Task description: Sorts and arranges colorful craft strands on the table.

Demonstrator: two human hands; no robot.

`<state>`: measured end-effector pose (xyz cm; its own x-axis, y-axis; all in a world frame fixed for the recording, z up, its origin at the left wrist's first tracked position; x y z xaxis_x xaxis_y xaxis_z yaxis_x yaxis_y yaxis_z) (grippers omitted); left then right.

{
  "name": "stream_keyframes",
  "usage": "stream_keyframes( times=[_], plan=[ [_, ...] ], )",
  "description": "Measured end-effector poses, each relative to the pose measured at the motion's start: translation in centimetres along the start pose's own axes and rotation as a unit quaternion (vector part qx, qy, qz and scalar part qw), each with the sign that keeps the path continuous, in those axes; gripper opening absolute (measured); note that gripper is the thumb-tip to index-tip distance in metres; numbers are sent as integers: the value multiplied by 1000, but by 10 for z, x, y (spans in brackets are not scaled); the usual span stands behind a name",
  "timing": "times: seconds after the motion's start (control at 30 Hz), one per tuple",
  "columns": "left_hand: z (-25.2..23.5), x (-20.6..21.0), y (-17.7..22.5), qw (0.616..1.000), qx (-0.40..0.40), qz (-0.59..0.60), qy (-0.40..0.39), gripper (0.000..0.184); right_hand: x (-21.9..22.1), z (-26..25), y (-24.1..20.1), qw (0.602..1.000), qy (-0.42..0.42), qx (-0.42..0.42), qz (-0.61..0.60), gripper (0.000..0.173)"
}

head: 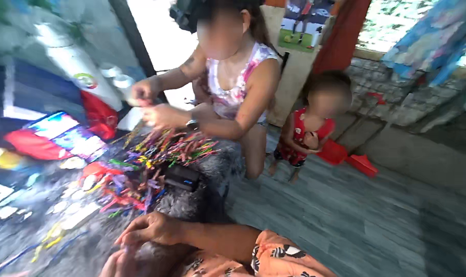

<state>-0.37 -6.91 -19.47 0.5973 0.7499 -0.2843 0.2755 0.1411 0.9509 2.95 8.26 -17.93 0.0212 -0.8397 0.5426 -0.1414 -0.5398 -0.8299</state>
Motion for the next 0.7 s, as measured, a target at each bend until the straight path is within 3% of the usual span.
stream_keyframes(
  times=[0.17,0.27,0.33,0.43,0.5,0.6,0.7],
  plan=[
    [5,2,8,996,-13,44,71,22,-3,-1,-6,998,-16,-6,63,15],
    [6,3,12,994,-30,62,84,33,-7,-1,-29,976,1,-118,181,14],
    [7,4,15,994,-47,48,85,39,-13,-3,-47,935,23,-224,274,12],
    [10,3,17,993,-68,42,83,39,-37,-16,-59,823,65,-335,454,11],
    [10,4,15,994,-68,41,74,38,-58,-27,-53,755,96,-326,561,14],
    [10,5,12,995,-64,40,68,36,-76,-30,-40,690,111,-321,639,19],
    [10,7,12,996,-67,31,51,35,-77,-26,-36,671,110,-331,654,20]
  ],
)
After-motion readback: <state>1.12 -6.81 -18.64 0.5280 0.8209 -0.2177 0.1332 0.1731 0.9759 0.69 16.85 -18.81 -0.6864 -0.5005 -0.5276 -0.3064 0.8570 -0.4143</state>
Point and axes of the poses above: each hand's wrist, its own z-axis away from the middle knuckle, its own x-axis out of the palm, y = z × x, the point moved 4 cm from there along -z, towards the middle knuckle, and after that the axes turned 5 degrees about -z, right-handed, at the moved point
